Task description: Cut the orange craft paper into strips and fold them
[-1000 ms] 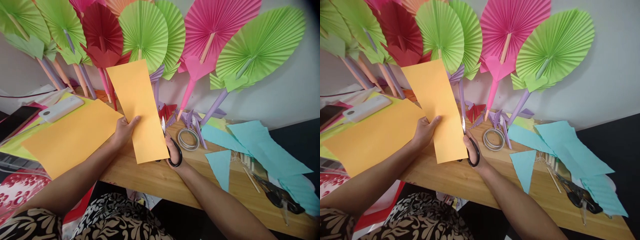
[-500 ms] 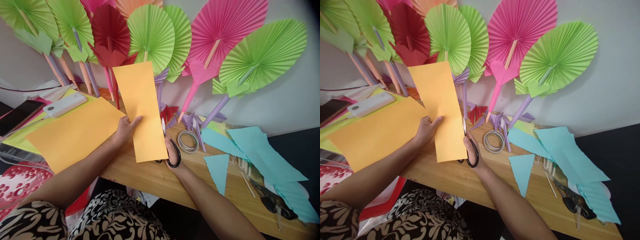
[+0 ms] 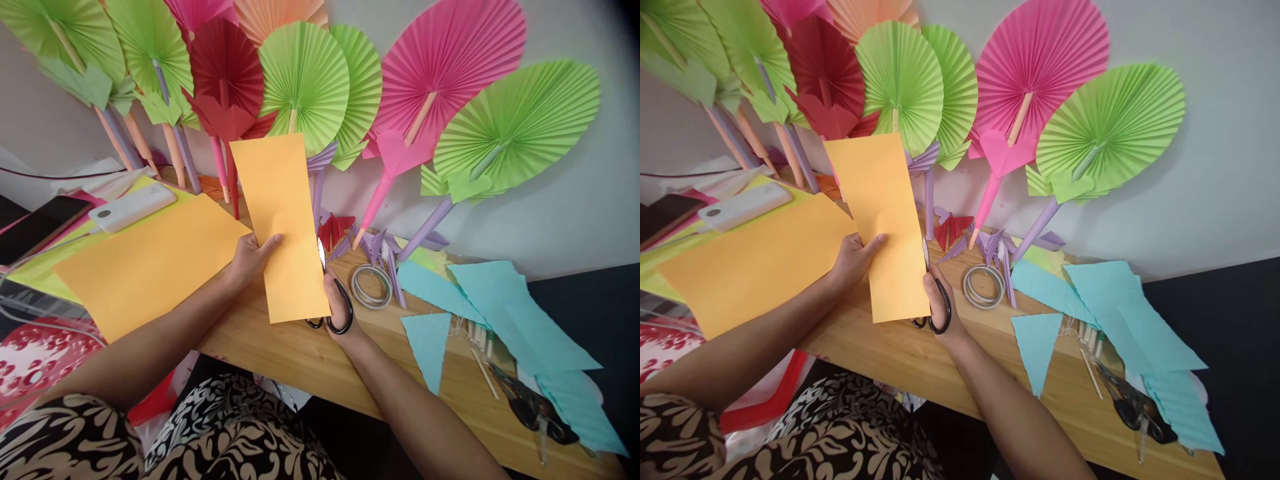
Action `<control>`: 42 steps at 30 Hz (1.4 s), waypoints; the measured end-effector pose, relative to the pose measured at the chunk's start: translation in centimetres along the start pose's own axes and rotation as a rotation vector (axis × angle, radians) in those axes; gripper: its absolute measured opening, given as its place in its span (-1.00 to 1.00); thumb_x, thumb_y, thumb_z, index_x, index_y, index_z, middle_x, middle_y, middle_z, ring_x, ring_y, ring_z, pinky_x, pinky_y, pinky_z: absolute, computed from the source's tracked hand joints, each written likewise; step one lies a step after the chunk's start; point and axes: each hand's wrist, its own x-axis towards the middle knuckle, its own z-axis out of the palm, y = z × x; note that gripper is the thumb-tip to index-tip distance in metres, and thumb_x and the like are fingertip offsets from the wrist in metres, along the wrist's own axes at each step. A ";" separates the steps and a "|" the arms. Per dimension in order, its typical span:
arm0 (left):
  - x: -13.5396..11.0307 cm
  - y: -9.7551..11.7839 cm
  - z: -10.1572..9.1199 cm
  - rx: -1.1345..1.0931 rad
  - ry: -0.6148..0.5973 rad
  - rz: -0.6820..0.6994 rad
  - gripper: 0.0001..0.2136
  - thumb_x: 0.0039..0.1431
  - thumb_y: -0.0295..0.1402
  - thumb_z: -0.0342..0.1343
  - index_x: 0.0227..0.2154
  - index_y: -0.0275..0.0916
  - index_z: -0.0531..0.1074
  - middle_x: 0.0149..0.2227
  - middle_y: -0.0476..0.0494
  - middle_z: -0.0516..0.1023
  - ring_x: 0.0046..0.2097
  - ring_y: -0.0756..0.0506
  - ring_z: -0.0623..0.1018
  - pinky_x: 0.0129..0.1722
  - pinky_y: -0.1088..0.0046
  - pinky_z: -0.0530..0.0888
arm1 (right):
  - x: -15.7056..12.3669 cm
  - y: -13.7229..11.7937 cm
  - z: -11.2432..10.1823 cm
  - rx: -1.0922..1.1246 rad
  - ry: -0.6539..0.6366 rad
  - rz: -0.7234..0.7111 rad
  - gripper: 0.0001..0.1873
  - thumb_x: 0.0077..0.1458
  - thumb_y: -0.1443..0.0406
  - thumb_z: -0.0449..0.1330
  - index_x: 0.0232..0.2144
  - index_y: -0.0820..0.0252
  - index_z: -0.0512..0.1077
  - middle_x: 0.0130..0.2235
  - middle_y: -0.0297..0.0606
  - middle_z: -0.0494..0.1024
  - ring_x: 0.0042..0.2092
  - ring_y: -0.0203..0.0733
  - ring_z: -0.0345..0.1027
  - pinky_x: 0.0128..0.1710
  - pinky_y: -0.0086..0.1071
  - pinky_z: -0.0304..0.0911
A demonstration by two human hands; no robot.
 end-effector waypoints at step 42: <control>2.1 1.3 2.3 -0.024 0.083 0.157 -0.52 0.14 0.07 0.23 -0.12 -0.26 0.52 -0.02 -0.28 0.66 -0.05 -0.23 0.67 -0.06 0.23 0.63 | 0.5 -0.1 -0.4 -0.075 0.022 -0.268 -0.43 0.27 -0.13 0.10 0.09 0.11 0.44 -0.17 -0.21 0.61 -0.24 -0.12 0.48 -0.22 -0.30 0.40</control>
